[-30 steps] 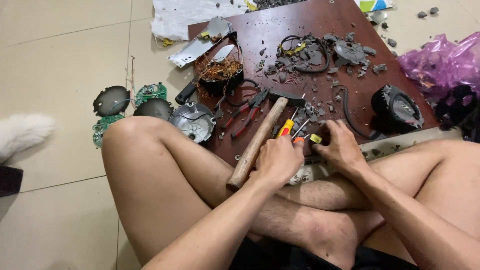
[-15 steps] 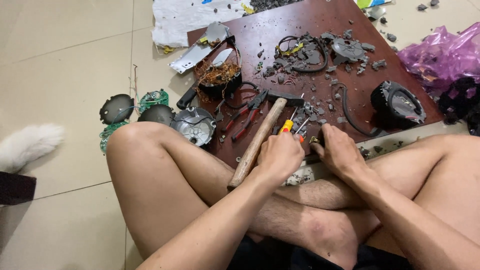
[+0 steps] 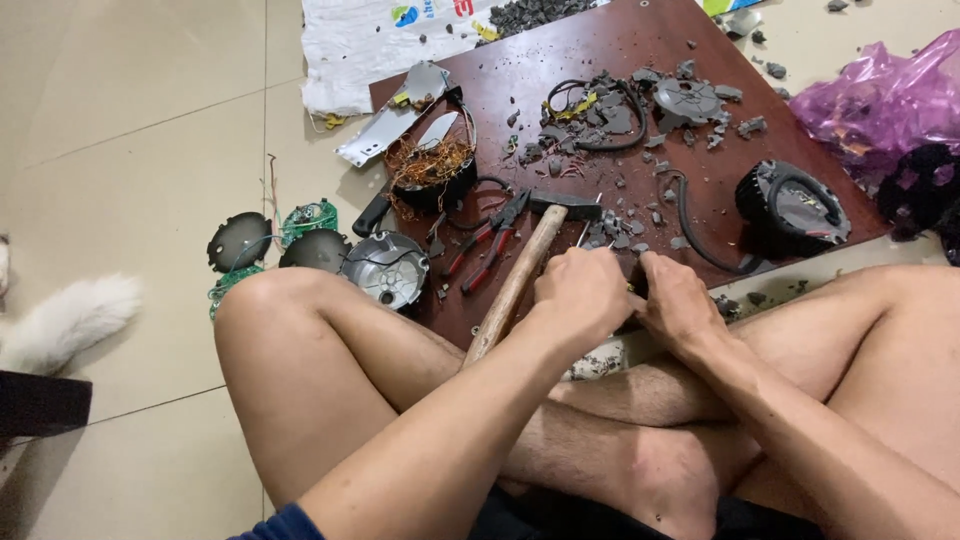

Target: Dismantling an electronic motor to salvage copper wires using a hammer and screwdrivers.

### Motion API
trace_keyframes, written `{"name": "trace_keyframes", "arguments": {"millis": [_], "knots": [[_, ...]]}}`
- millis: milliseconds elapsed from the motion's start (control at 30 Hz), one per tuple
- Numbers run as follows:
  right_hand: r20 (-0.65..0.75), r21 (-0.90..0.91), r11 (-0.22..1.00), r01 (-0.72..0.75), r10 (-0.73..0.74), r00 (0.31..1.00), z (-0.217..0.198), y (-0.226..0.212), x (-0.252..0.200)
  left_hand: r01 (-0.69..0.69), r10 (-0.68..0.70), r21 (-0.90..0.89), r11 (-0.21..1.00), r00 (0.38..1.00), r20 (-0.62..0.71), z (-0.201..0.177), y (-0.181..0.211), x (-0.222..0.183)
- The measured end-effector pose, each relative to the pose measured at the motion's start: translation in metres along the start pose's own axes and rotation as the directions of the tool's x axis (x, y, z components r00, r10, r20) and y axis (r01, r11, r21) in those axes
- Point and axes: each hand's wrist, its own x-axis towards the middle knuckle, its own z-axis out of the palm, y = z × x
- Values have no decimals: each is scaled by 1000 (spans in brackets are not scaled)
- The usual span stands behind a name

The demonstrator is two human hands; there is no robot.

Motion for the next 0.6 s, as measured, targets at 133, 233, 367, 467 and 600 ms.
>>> {"name": "trace_keyframes", "arguments": {"millis": [133,233,367,467,600], "knots": [[5,64,998,20,-20,1000,-11,-10,-10,-8,3,110,994,999,44,5,21,17],[33,235,971,-38,31,999,-18,-18,-12,-7,-4,149,989,997,78,1,25,16],[17,56,998,-3,2,1000,10,7,13,68,-70,47,997,997,44,1,9,10],[43,50,997,-51,49,998,8,4,12,81,-80,-25,996,996,28,-5,-1,-2],[35,68,994,-89,87,996,1,-1,13,18,-22,-147,989,1000,-22,-6,-17,-6]]}}
